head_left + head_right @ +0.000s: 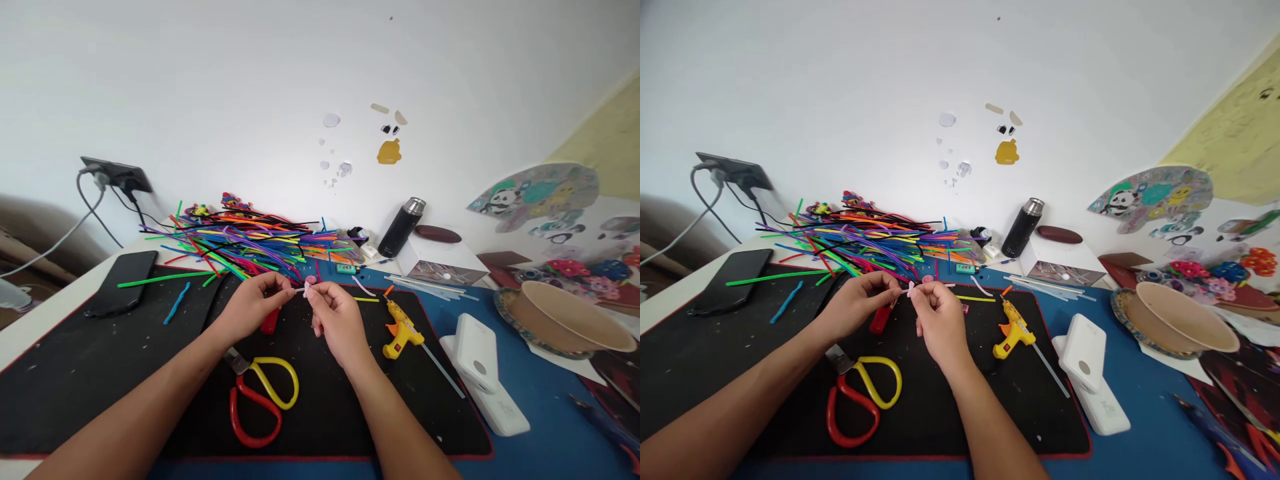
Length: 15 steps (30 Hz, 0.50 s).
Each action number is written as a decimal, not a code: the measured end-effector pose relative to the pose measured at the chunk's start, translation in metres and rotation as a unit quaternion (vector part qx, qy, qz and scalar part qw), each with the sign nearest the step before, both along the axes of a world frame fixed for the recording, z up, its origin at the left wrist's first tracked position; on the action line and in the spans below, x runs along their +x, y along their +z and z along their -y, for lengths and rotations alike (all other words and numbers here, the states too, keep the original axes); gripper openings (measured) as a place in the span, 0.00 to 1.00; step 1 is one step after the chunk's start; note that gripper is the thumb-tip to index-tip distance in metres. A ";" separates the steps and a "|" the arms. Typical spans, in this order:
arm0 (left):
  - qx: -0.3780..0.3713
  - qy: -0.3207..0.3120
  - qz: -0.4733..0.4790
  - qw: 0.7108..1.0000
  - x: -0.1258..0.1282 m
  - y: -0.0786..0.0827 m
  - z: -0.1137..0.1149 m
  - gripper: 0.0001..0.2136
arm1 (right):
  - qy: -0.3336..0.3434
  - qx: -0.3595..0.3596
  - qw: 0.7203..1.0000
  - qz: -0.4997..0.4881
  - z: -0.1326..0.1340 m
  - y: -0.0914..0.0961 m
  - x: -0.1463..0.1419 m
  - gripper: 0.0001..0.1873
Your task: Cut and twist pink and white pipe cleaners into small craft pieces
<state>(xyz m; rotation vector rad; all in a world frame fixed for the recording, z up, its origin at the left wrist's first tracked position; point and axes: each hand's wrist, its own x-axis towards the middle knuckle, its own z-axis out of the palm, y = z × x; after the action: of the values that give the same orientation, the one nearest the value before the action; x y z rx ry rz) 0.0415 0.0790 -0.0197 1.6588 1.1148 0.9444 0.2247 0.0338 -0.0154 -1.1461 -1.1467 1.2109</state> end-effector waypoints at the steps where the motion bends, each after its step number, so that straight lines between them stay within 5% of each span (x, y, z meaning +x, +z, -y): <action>1: -0.010 0.003 0.028 1.000 0.000 0.000 0.000 0.16 | -0.001 -0.002 1.000 0.002 0.000 0.000 0.000 0.18; 6: -0.041 0.019 0.114 0.992 0.000 -0.002 -0.002 0.19 | -0.002 -0.006 1.000 0.009 0.000 0.000 -0.001 0.17; 15: -0.049 0.016 0.128 0.990 0.000 -0.002 -0.002 0.19 | -0.009 0.007 0.999 0.040 0.001 -0.004 -0.003 0.14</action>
<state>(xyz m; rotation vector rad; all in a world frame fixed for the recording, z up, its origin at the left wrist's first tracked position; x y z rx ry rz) 0.0417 0.0811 -0.0216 1.3991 0.9997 1.0726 0.2213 0.0331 -0.0199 -1.2004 -1.2011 1.1507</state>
